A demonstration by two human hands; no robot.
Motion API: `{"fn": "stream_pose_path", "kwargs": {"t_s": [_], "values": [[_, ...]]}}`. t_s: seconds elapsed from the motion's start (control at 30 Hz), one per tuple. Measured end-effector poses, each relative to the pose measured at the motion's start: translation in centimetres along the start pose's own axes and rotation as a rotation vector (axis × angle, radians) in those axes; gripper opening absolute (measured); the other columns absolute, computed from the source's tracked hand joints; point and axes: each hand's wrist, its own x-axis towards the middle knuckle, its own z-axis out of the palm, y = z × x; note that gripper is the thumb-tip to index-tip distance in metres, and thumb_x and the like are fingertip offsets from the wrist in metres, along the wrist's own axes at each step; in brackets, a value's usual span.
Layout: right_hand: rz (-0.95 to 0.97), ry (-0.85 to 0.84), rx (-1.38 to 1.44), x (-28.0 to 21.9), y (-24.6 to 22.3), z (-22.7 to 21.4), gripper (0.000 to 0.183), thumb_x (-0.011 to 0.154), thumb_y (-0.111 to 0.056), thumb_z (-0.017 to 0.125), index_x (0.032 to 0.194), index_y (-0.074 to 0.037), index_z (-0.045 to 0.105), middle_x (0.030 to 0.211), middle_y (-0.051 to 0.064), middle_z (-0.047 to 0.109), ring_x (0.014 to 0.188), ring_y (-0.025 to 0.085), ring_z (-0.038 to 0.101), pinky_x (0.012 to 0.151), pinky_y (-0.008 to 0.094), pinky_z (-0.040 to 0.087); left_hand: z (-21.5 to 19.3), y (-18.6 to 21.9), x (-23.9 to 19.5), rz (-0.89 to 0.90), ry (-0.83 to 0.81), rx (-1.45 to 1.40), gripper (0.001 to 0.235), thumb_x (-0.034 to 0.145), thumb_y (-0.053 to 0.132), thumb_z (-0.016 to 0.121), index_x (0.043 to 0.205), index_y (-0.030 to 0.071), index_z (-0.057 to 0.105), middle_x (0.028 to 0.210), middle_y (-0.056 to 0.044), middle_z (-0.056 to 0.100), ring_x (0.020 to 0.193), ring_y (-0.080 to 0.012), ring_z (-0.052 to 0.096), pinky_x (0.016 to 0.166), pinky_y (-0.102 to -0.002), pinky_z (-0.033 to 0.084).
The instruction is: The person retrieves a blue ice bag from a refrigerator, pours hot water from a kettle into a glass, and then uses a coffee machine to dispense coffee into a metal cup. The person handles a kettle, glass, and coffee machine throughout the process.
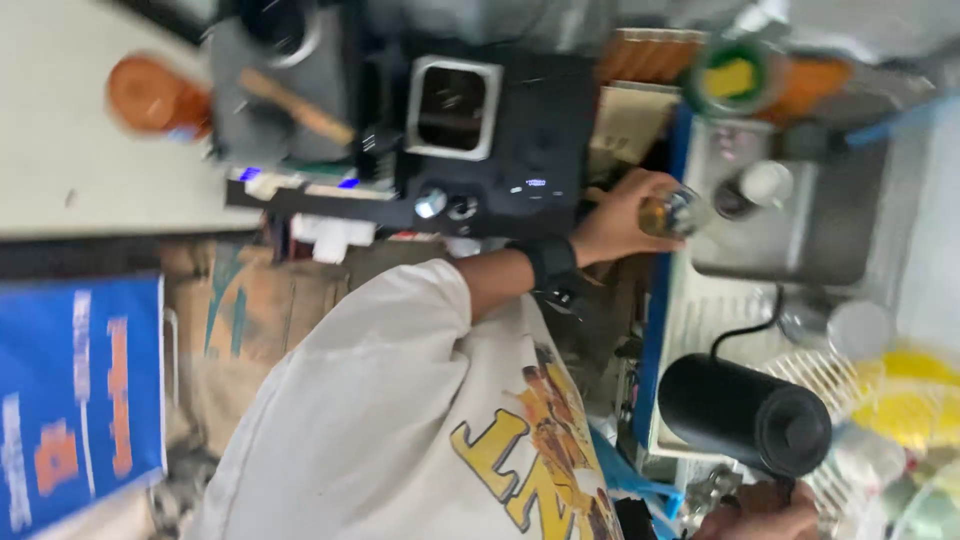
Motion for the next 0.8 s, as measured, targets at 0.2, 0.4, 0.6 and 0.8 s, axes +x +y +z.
{"fn": "stream_pose_path", "kwargs": {"t_s": [0.2, 0.4, 0.6, 0.8], "values": [[-0.226, 0.098, 0.372, -3.0, 4.4, -2.1, 0.051, 0.118, -0.018, 0.058, 0.073, -0.002, 0.044, 0.060, -0.001, 0.040, 0.052, 0.007, 0.029, 0.048, 0.027, 0.016, 2.1, -3.3, 3.3, -0.311, -0.104, 0.056, 0.068, 0.082, 0.027, 0.093, 0.133, 0.010, 0.053, 0.123, -0.012, 0.051, 0.104, -0.0231, 0.060, 0.095, -0.041, 0.057], [-0.090, 0.345, 0.388, -8.8, -6.5, 2.9, 0.019, 0.098, -0.014, 0.051, 0.080, -0.015, 0.057, 0.065, -0.007, 0.050, 0.049, 0.005, 0.034, 0.045, 0.027, 0.018, 7.9, -11.2, 5.6, -0.267, -0.190, -0.512, 0.061, 0.091, 0.028, 0.089, 0.132, 0.006, 0.049, 0.119, -0.007, 0.057, 0.114, -0.0137, 0.059, 0.102, -0.032, 0.054], [-0.055, 0.403, 0.353, -7.8, 1.0, -0.3, 0.040, 0.108, -0.017, 0.050, 0.069, -0.008, 0.046, 0.058, -0.003, 0.038, 0.051, 0.007, 0.030, 0.049, 0.029, 0.018, 12.7, -15.6, 10.1, -0.304, -0.214, 0.035, 0.058, 0.080, 0.030, 0.093, 0.117, 0.000, 0.060, 0.093, -0.006, 0.061, 0.088, -0.0133, 0.060, 0.079, -0.032, 0.054], [-0.036, 0.439, 0.409, -8.2, 1.9, -0.6, 0.046, 0.109, -0.014, 0.050, 0.064, -0.008, 0.038, 0.055, -0.004, 0.034, 0.054, 0.006, 0.027, 0.052, 0.029, 0.018, 17.5, -21.0, 13.7, -0.696, -0.388, 0.340, 0.067, 0.092, 0.056, 0.083, 0.068, 0.003, 0.048, 0.062, -0.008, 0.036, 0.057, -0.0255, 0.046, 0.057, -0.047, 0.043]]}}
